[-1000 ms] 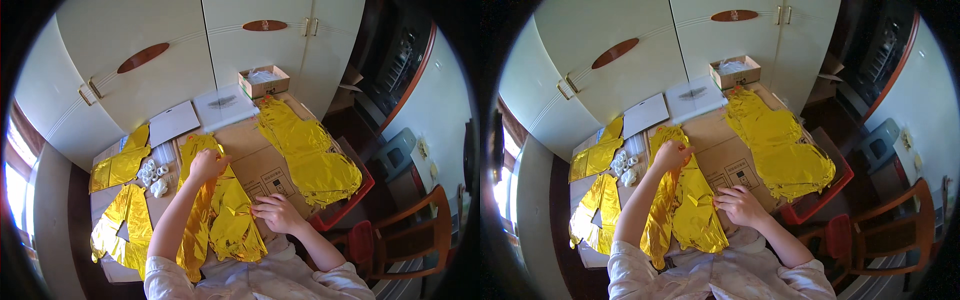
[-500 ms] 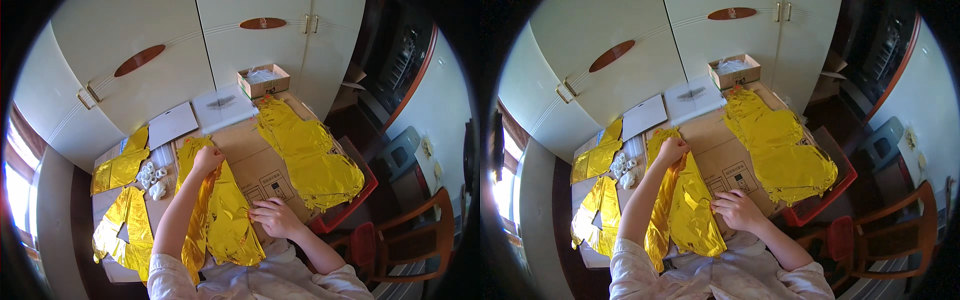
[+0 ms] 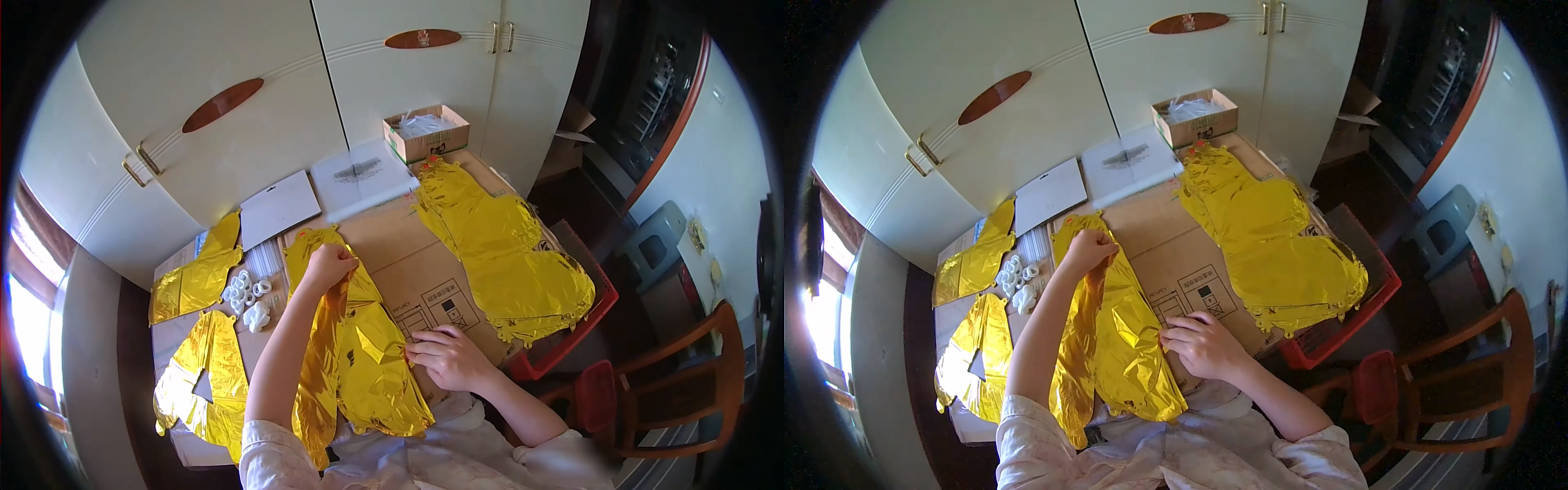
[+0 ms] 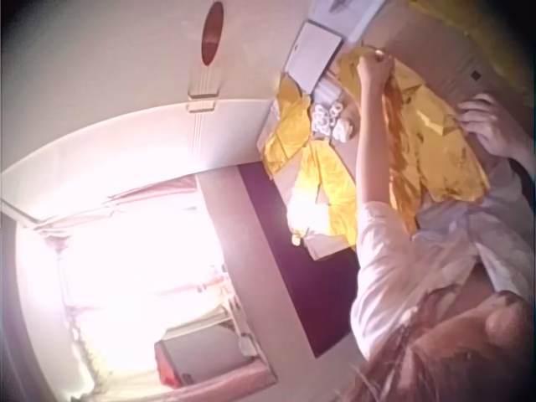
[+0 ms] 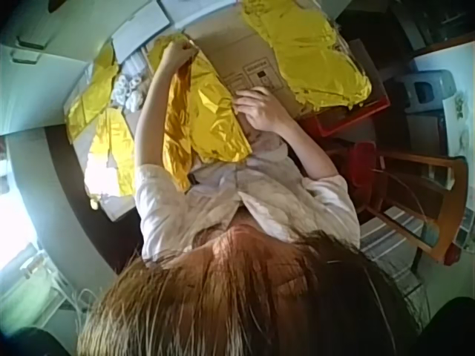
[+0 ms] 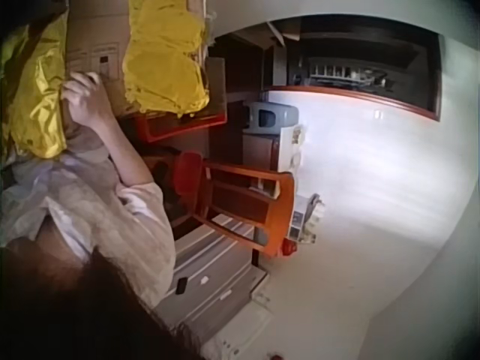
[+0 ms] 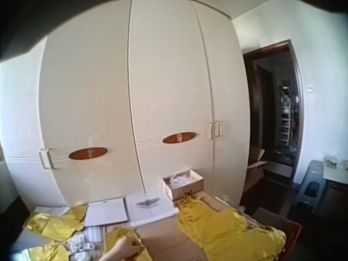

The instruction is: Folding and organizing gold-colored metallic foil sheets on a workspace.

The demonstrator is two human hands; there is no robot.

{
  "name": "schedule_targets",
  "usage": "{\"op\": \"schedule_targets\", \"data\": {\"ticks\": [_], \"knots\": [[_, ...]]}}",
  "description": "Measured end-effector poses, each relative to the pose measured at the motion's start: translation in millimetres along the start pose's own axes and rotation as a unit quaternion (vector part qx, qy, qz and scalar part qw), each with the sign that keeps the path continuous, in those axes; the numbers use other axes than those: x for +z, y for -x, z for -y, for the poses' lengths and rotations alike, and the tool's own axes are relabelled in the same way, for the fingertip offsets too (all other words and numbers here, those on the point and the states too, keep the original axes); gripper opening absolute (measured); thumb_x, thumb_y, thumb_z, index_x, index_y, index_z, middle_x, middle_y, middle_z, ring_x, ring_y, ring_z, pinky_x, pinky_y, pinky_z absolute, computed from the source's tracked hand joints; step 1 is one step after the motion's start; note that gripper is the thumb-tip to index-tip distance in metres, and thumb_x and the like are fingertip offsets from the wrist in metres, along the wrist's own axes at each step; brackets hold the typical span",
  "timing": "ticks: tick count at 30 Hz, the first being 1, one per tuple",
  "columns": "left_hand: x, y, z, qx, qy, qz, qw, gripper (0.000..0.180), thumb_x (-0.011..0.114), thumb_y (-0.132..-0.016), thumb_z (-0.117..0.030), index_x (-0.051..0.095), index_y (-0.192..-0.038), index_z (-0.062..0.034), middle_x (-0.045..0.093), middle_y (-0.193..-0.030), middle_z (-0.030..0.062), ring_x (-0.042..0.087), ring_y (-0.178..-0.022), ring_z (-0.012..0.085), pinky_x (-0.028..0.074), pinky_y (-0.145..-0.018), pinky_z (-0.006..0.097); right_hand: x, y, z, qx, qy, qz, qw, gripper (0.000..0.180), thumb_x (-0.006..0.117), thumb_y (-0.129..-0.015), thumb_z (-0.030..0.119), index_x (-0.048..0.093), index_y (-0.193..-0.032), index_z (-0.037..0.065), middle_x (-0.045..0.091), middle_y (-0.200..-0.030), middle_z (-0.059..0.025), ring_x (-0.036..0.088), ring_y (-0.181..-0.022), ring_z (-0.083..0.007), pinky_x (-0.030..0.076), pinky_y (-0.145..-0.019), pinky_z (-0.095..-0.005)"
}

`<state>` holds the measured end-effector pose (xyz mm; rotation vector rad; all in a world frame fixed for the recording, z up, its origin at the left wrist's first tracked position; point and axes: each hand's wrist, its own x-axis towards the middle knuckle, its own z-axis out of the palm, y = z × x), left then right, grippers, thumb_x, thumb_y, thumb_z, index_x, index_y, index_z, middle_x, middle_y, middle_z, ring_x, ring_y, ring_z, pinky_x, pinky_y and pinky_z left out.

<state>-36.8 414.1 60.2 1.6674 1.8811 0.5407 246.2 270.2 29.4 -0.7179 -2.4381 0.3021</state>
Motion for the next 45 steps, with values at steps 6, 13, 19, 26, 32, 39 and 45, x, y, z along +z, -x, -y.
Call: {"op": "schedule_targets", "data": {"ticks": [6, 13, 19, 26, 32, 39, 45], "knots": [[3.5, -2.0, 9.2, 0.03, 0.0, -0.021, 0.999, 0.025, 0.075, -0.073, -0.025, 0.072, -0.079, -0.0011, 0.071, -0.075, 0.0135, 0.069, -0.073, 0.0267, 0.054, -0.072, 0.037, 1.9, 1.8, -1.1, 0.002, -0.008, 0.002, 1.0, 0.023, 0.063, -0.077, 0.005, 0.074, -0.097, 0.01, 0.07, -0.11, -0.0007, 0.06, -0.117, -0.0195, 0.04, -0.099, -0.0375], [7.9, -7.1, 14.3, 0.051, -0.033, -0.035, 0.998, 0.024, 0.076, -0.071, -0.024, 0.071, -0.072, -0.0005, 0.069, -0.073, 0.0158, 0.068, -0.072, 0.0294, 0.054, -0.071, 0.039, 2.1, 0.3, -0.9, -0.001, -0.007, 0.002, 1.0, 0.021, 0.064, -0.078, 0.005, 0.075, -0.095, 0.01, 0.071, -0.108, -0.0001, 0.061, -0.115, -0.0191, 0.041, -0.098, -0.0372], [9.9, -8.7, 12.2, 0.034, -0.057, -0.042, 0.997, 0.021, 0.075, -0.069, -0.02, 0.068, -0.076, -0.0021, 0.066, -0.087, 0.0152, 0.062, -0.091, 0.032, 0.05, -0.082, 0.041, 2.0, -0.1, -1.5, -0.002, -0.003, 0.0, 1.0, 0.021, 0.064, -0.079, 0.005, 0.075, -0.095, 0.012, 0.071, -0.107, 0.001, 0.062, -0.113, -0.0184, 0.042, -0.098, -0.0371], [26.2, 42.5, -19.5, 0.266, -0.229, -0.183, 0.918, 0.021, 0.066, -0.078, -0.018, 0.062, -0.095, -0.0065, 0.059, -0.101, 0.0131, 0.057, -0.099, 0.0323, 0.044, -0.089, 0.044, 1.3, 0.3, -1.4, 0.002, -0.011, -0.002, 1.0, 0.021, 0.063, -0.078, 0.005, 0.074, -0.095, 0.009, 0.071, -0.107, -0.0009, 0.061, -0.114, -0.0195, 0.041, -0.099, -0.037], [54.5, 128.2, -26.3, 0.326, -0.284, -0.013, 0.902, 0.061, 0.061, -0.09, -0.038, 0.051, -0.13, 0.0063, 0.049, -0.141, 0.0234, 0.042, -0.136, 0.0343, 0.036, -0.11, 0.047, 2.2, 2.1, -2.4, 0.009, -0.002, 0.005, 1.0, 0.02, 0.063, -0.078, 0.006, 0.074, -0.094, 0.011, 0.07, -0.108, 0.001, 0.06, -0.115, -0.0184, 0.041, -0.1, -0.0374], [55.9, 134.1, -15.1, 0.294, -0.311, 0.014, 0.904, 0.083, 0.055, -0.091, -0.053, 0.036, -0.142, 0.0097, 0.035, -0.15, 0.026, 0.031, -0.142, 0.038, 0.027, -0.113, 0.053, 2.4, 0.4, -2.0, 0.002, -0.001, 0.005, 1.0, 0.02, 0.063, -0.078, 0.007, 0.074, -0.094, 0.011, 0.07, -0.108, 0.0013, 0.06, -0.116, -0.0186, 0.041, -0.101, -0.0381], [55.3, 127.8, -8.0, 0.27, -0.319, 0.017, 0.908, 0.087, 0.048, -0.093, -0.059, 0.032, -0.145, 0.0089, 0.031, -0.153, 0.0258, 0.025, -0.145, 0.0368, 0.023, -0.115, 0.054, 2.4, 1.1, -2.1, 0.001, 0.0, 0.007, 1.0, 0.02, 0.063, -0.078, 0.007, 0.074, -0.094, 0.011, 0.07, -0.108, 0.0013, 0.06, -0.117, -0.0186, 0.041, -0.101, -0.038]]}}
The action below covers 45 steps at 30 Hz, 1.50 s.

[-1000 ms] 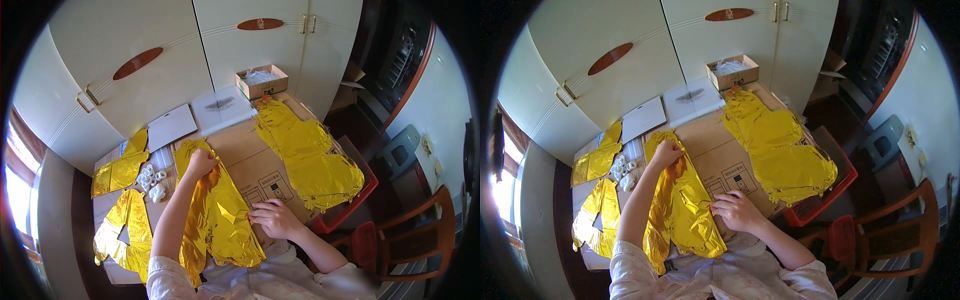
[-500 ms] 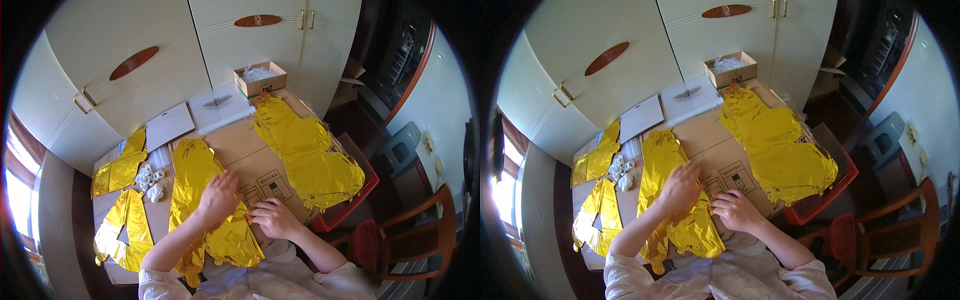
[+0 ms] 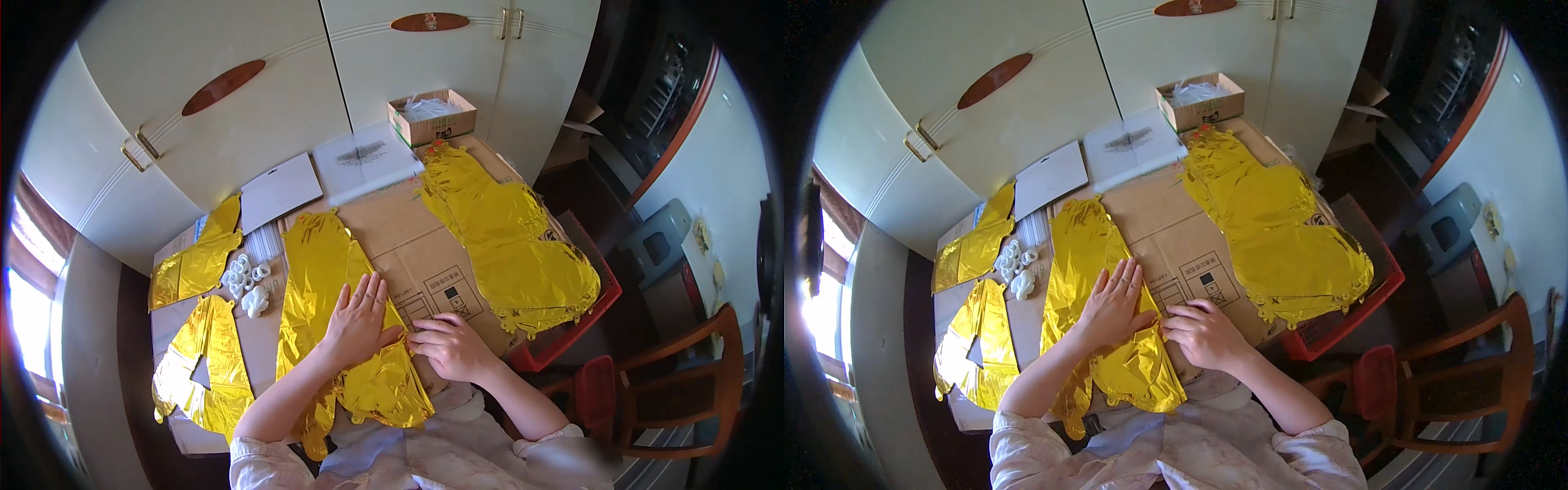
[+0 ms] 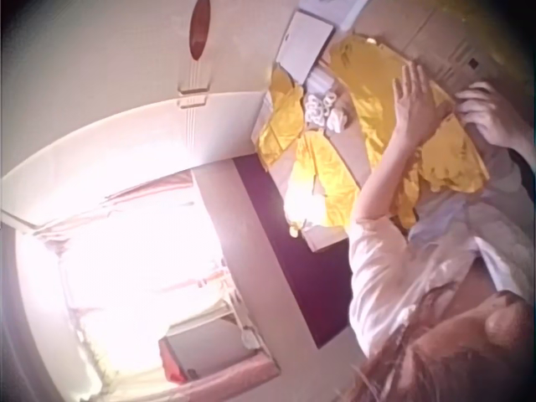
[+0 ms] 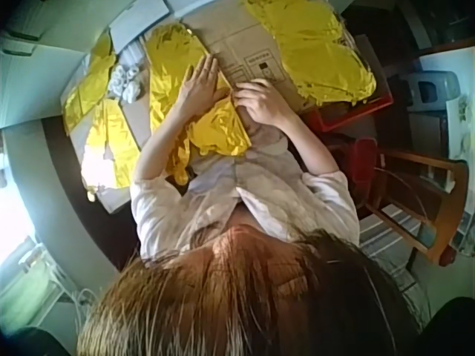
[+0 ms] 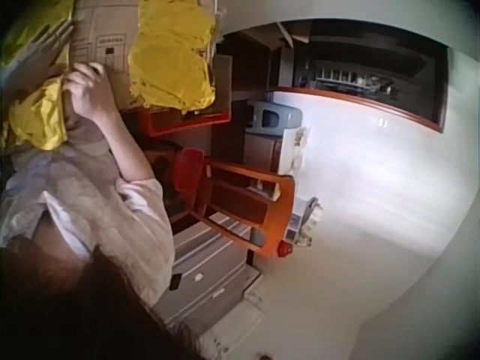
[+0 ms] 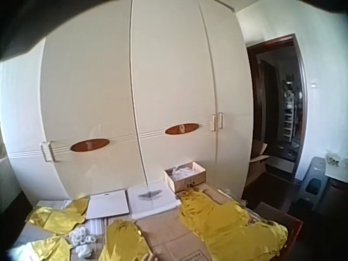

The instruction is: Folding and organizing gold-colored metallic foil sheets on a workspace.

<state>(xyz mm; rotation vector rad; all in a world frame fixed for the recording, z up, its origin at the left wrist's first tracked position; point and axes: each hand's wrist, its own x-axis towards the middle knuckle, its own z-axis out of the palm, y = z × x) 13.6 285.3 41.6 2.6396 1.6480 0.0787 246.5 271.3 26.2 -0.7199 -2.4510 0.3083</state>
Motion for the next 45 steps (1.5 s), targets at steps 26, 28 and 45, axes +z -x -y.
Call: {"op": "schedule_targets", "data": {"ticks": [26, 28, 45], "knots": [[-13.1, -52.6, 60.1, -0.127, 0.029, 0.043, 0.99, 0.08, 0.05, -0.092, -0.058, 0.032, -0.15, -0.0063, 0.033, -0.156, 0.009, 0.026, -0.146, 0.0291, 0.019, -0.117, 0.055, -2.3, -0.8, -1.2, -0.003, -0.019, 0.014, 1.0, 0.02, 0.062, -0.081, 0.005, 0.076, -0.094, 0.011, 0.072, -0.11, -0.0015, 0.061, -0.117, -0.0198, 0.042, -0.101, -0.0376], [-13.1, -55.0, 67.1, -0.123, 0.03, 0.058, 0.99, 0.093, 0.055, -0.085, -0.065, 0.028, -0.152, -0.0055, 0.029, -0.158, 0.0093, 0.022, -0.147, 0.0295, 0.017, -0.118, 0.055, -3.0, -1.1, -0.1, -0.003, -0.018, 0.016, 1.0, 0.02, 0.062, -0.081, 0.004, 0.075, -0.094, 0.011, 0.072, -0.11, -0.0013, 0.061, -0.117, -0.0193, 0.041, -0.101, -0.0375], [-11.4, -61.3, 69.2, -0.125, 0.007, 0.109, 0.986, 0.143, 0.067, -0.051, -0.086, 0.015, -0.154, -0.0026, 0.017, -0.162, 0.0113, 0.011, -0.15, 0.0314, 0.01, -0.119, 0.056, 12.6, -87.7, -64.8, -0.035, 0.086, 0.097, 0.991, 0.038, 0.05, -0.092, 0.007, 0.064, -0.125, 0.017, 0.057, -0.139, 0.0012, 0.044, -0.136, -0.0194, 0.028, -0.114, -0.0499]]}}
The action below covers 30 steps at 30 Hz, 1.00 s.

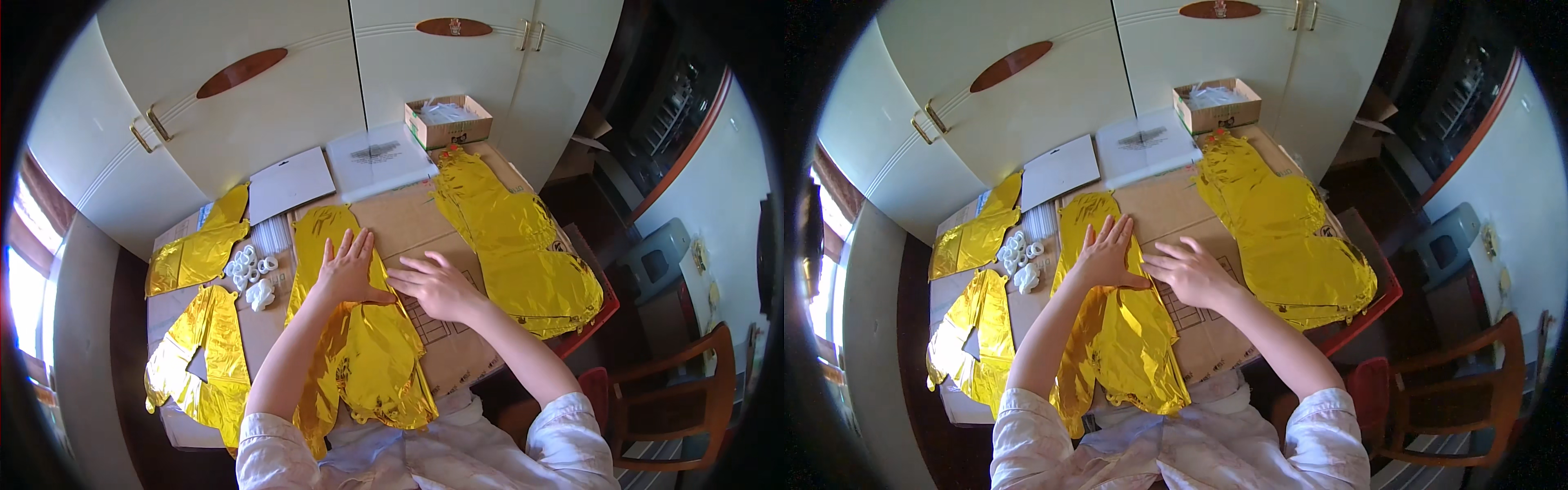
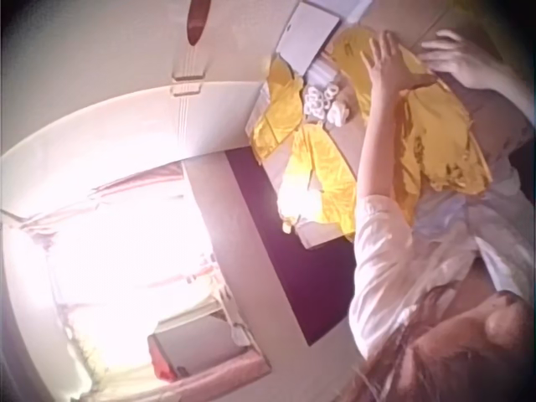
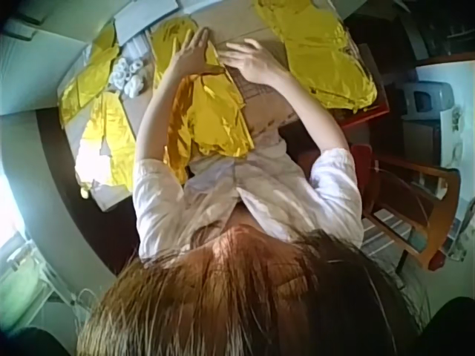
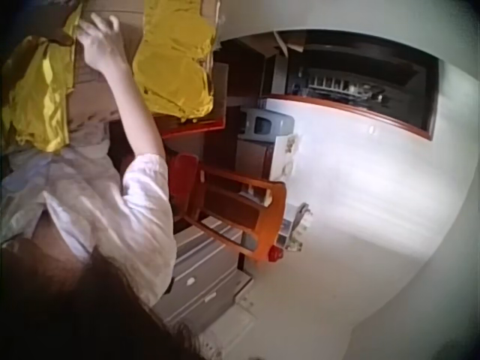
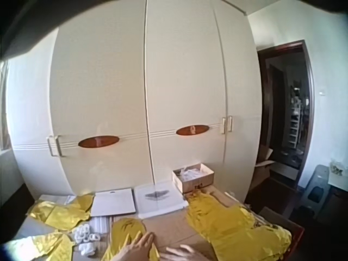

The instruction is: Folding and organizing gold-colored metallic foil sheets on a workspace.

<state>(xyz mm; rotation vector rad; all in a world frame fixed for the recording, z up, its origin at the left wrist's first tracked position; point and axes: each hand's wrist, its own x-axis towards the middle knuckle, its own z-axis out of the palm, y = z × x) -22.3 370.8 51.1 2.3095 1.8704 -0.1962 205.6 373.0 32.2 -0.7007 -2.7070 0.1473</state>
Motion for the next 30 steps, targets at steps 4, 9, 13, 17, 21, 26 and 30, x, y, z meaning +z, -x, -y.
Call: {"op": "schedule_targets", "data": {"ticks": [4, 9, 13, 17, 21, 26, 30], "knots": [[0.9, -2.3, -1.3, 0.001, 0.001, -0.001, 1.0, 0.143, 0.067, -0.051, -0.086, 0.015, -0.154, -0.0026, 0.017, -0.162, 0.0113, 0.011, -0.15, 0.0314, 0.01, -0.119, 0.056, 10.3, -22.4, -16.4, -0.019, 0.015, 0.021, 0.999, 0.039, 0.045, -0.095, 0.009, 0.063, -0.127, 0.02, 0.052, -0.143, 0.0052, 0.04, -0.139, -0.0195, 0.028, -0.115, -0.0501], [4.2, -1.5, -0.1, 0.001, -0.001, 0.002, 1.0, 0.143, 0.067, -0.05, -0.087, 0.015, -0.154, -0.0027, 0.017, -0.161, 0.0116, 0.011, -0.15, 0.0314, 0.011, -0.119, 0.056, 4.2, -26.0, -24.4, -0.046, 0.013, 0.089, 0.995, 0.039, 0.046, -0.094, 0.01, 0.065, -0.125, 0.025, 0.055, -0.139, 0.0094, 0.035, -0.142, -0.0183, 0.027, -0.116, -0.0496], [7.1, -2.0, 0.9, 0.002, -0.003, -0.004, 1.0, 0.144, 0.066, -0.049, -0.088, 0.015, -0.154, -0.0027, 0.017, -0.161, 0.0116, 0.011, -0.15, 0.0315, 0.011, -0.119, 0.056, -13.2, -16.5, -20.7, -0.11, 0.037, 0.132, 0.984, 0.041, 0.051, -0.089, 0.008, 0.068, -0.122, 0.025, 0.057, -0.137, 0.0097, 0.036, -0.141, -0.0191, 0.028, -0.115, -0.0489], [2.8, -1.1, -1.0, 0.0, -0.004, 0.001, 1.0, 0.145, 0.066, -0.049, -0.088, 0.015, -0.154, -0.0026, 0.017, -0.162, 0.0113, 0.011, -0.15, 0.0319, 0.011, -0.119, 0.057, -25.4, -9.7, -14.0, -0.154, 0.045, 0.15, 0.976, 0.041, 0.054, -0.086, 0.009, 0.068, -0.121, 0.024, 0.06, -0.134, 0.0097, 0.038, -0.14, -0.0187, 0.03, -0.114, -0.0477], [6.0, -1.8, 0.6, -0.004, -0.001, 0.002, 1.0, 0.144, 0.065, -0.05, -0.088, 0.014, -0.155, -0.0032, 0.015, -0.162, 0.0106, 0.009, -0.15, 0.0319, 0.011, -0.119, 0.057, -32.9, -3.0, -7.9, -0.184, 0.054, 0.168, 0.967, 0.038, 0.054, -0.087, 0.011, 0.069, -0.12, 0.023, 0.061, -0.133, 0.0092, 0.04, -0.139, -0.0174, 0.03, -0.115, -0.0467], [2.1, -2.1, -2.4, -0.006, -0.004, 0.018, 1.0, 0.144, 0.065, -0.051, -0.088, 0.012, -0.155, -0.0038, 0.012, -0.163, 0.0097, 0.007, -0.15, 0.0316, 0.01, -0.119, 0.057, -34.1, 14.7, -2.1, -0.199, 0.035, 0.143, 0.969, 0.035, 0.056, -0.085, 0.014, 0.07, -0.117, 0.02, 0.063, -0.131, 0.0084, 0.044, -0.137, -0.0158, 0.031, -0.114, -0.0464], [1.7, -1.9, -1.5, -0.006, -0.003, 0.024, 1.0, 0.144, 0.065, -0.051, -0.088, 0.011, -0.155, -0.0037, 0.011, -0.163, 0.0098, 0.006, -0.15, 0.0315, 0.01, -0.119, 0.057, -36.7, 26.7, 5.5, -0.204, 0.025, 0.133, 0.97, 0.037, 0.058, -0.082, 0.012, 0.07, -0.116, 0.02, 0.064, -0.129, 0.0082, 0.046, -0.135, -0.0158, 0.032, -0.113, -0.0463]]}}
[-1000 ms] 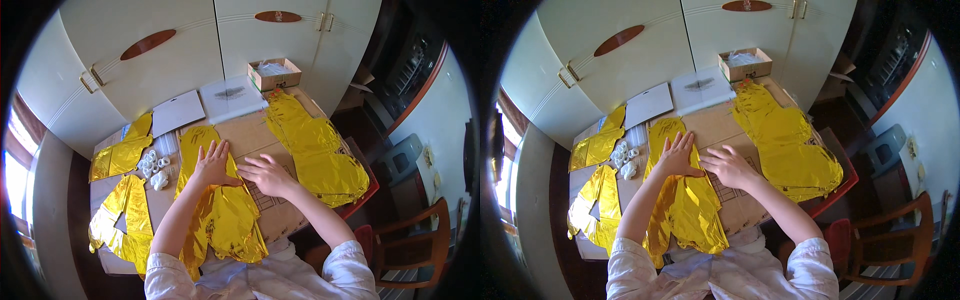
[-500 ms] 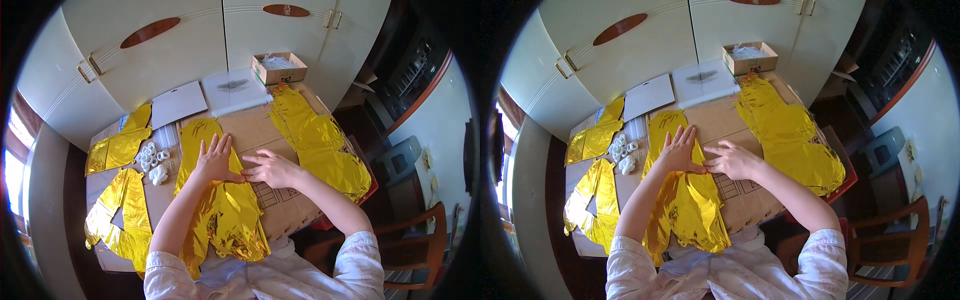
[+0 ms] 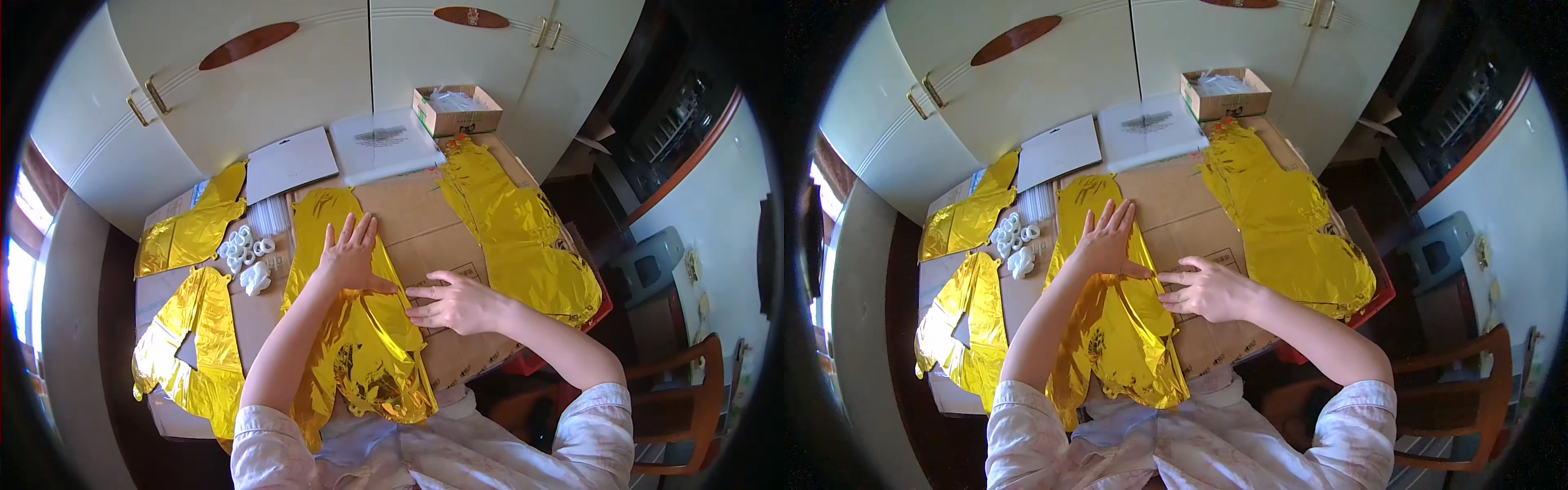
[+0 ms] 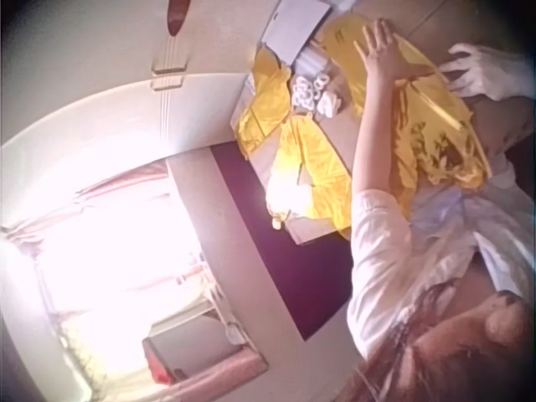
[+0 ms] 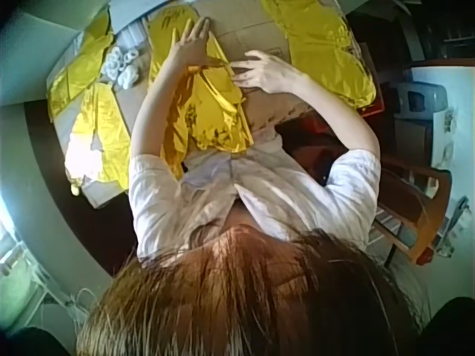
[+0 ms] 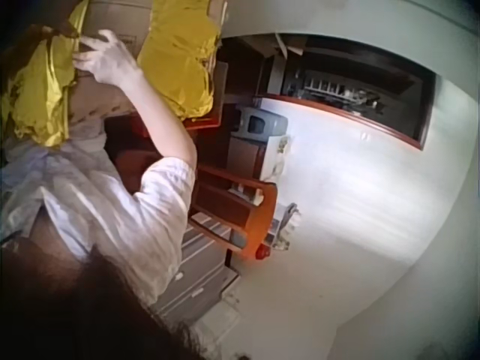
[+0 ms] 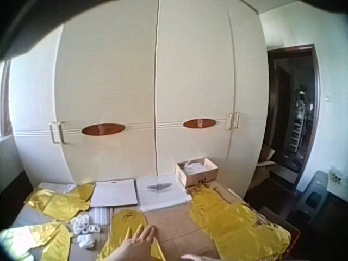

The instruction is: Folding and organizing gold-colored metallic foil sheets on a workspace.

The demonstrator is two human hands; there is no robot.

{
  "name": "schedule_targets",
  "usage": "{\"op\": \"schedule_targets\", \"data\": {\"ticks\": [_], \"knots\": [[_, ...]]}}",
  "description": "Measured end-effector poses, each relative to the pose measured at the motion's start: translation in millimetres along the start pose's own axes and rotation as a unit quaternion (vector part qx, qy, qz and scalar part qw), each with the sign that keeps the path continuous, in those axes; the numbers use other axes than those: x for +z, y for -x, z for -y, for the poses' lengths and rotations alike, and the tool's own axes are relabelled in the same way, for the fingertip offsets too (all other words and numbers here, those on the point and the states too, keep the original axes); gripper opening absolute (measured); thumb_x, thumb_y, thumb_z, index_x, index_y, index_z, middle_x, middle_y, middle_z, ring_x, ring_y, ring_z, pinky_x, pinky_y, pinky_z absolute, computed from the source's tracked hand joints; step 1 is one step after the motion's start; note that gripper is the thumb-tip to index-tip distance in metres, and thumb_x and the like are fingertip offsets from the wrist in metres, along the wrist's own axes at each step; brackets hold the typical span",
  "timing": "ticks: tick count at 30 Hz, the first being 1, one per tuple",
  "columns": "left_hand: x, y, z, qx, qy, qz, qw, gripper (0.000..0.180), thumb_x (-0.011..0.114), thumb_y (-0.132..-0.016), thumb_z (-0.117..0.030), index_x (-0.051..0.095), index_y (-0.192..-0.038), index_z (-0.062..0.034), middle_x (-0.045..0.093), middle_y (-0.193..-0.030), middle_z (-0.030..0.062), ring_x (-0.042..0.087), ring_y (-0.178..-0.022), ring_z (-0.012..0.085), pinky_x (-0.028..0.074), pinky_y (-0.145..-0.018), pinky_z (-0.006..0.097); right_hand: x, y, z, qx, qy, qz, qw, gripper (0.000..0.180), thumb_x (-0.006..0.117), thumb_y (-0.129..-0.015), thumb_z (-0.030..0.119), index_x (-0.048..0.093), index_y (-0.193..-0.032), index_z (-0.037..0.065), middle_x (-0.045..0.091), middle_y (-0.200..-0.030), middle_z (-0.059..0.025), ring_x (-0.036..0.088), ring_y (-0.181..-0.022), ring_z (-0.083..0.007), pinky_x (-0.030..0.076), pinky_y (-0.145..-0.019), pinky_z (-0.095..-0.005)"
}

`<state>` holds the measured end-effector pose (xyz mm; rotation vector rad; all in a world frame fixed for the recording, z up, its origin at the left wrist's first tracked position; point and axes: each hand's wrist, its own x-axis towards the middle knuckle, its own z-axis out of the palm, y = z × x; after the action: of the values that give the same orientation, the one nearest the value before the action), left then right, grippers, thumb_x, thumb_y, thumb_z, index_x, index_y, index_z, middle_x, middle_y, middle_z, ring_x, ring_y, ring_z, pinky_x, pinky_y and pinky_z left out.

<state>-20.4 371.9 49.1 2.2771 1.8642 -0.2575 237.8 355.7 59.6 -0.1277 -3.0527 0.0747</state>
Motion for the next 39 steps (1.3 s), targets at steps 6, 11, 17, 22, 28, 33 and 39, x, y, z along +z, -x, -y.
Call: {"op": "schedule_targets", "data": {"ticks": [6, 11, 17, 22, 28, 33, 39], "knots": [[-0.8, -0.3, -1.0, 0.001, 0.0, 0.0, 1.0, 0.144, 0.064, -0.052, -0.088, 0.011, -0.155, -0.003, 0.012, -0.163, 0.0106, 0.006, -0.15, 0.0317, 0.01, -0.119, 0.057, 0.4, 13.3, 12.7, -0.009, -0.014, -0.009, 1.0, 0.036, 0.059, -0.082, 0.012, 0.071, -0.115, 0.019, 0.065, -0.127, 0.008, 0.046, -0.135, -0.0155, 0.032, -0.113, -0.046], [0.5, -0.5, 0.0, 0.006, -0.007, -0.012, 1.0, 0.145, 0.063, -0.051, -0.09, 0.013, -0.154, -0.0016, 0.015, -0.162, 0.0122, 0.008, -0.15, 0.032, 0.009, -0.119, 0.056, -0.1, 19.4, 21.5, -0.006, -0.015, -0.004, 1.0, 0.037, 0.058, -0.082, 0.012, 0.071, -0.116, 0.019, 0.065, -0.128, 0.0077, 0.046, -0.135, -0.0154, 0.033, -0.113, -0.0465], [-2.5, -3.1, -1.7, 0.017, -0.045, -0.01, 0.999, 0.145, 0.059, -0.052, -0.092, 0.015, -0.153, 0.0028, 0.016, -0.161, 0.0148, 0.008, -0.15, 0.0315, 0.008, -0.119, 0.057, -0.2, 26.3, 33.9, 0.01, -0.03, -0.019, 0.999, 0.039, 0.06, -0.079, 0.011, 0.071, -0.115, 0.019, 0.065, -0.127, 0.0069, 0.048, -0.133, -0.0159, 0.035, -0.111, -0.0474], [-3.8, -5.7, -5.9, 0.01, -0.044, 0.005, 0.999, 0.145, 0.056, -0.054, -0.093, 0.014, -0.152, 0.0055, 0.014, -0.161, 0.0171, 0.006, -0.15, 0.0309, 0.005, -0.119, 0.056, 0.6, 27.9, 36.3, 0.023, -0.032, -0.023, 0.999, 0.04, 0.06, -0.078, 0.009, 0.071, -0.115, 0.019, 0.064, -0.128, 0.0068, 0.05, -0.131, -0.0158, 0.034, -0.111, -0.0476], [-21.5, -9.9, -12.6, -0.01, -0.062, 0.06, 0.996, 0.146, 0.058, -0.054, -0.092, 0.012, -0.151, 0.0074, 0.012, -0.161, 0.0207, 0.002, -0.151, 0.0322, 0.002, -0.118, 0.059, 2.1, 26.2, 34.7, 0.026, -0.043, -0.015, 0.999, 0.042, 0.059, -0.078, 0.009, 0.071, -0.117, 0.019, 0.064, -0.129, 0.0064, 0.051, -0.13, -0.0159, 0.035, -0.111, -0.0474], [-19.8, -5.5, -16.9, -0.005, -0.065, 0.042, 0.997, 0.143, 0.063, -0.056, -0.087, 0.014, -0.151, 0.0092, 0.013, -0.16, 0.0232, 0.003, -0.15, 0.0332, 0.003, -0.117, 0.06, 5.3, 29.8, 38.5, 0.04, -0.04, -0.026, 0.998, 0.042, 0.058, -0.078, 0.01, 0.07, -0.117, 0.019, 0.064, -0.129, 0.0061, 0.052, -0.129, -0.0158, 0.034, -0.111, -0.0475], [-14.4, -21.0, 3.6, 0.005, -0.012, 0.008, 1.0, 0.12, 0.061, -0.071, -0.077, 0.024, -0.149, 0.0072, 0.018, -0.159, 0.021, 0.006, -0.15, 0.0335, 0.006, -0.117, 0.06, 6.5, 29.7, 39.0, 0.044, -0.051, -0.027, 0.997, 0.041, 0.057, -0.079, 0.011, 0.071, -0.117, 0.019, 0.065, -0.128, 0.0061, 0.052, -0.128, -0.0155, 0.034, -0.111, -0.0473]]}}
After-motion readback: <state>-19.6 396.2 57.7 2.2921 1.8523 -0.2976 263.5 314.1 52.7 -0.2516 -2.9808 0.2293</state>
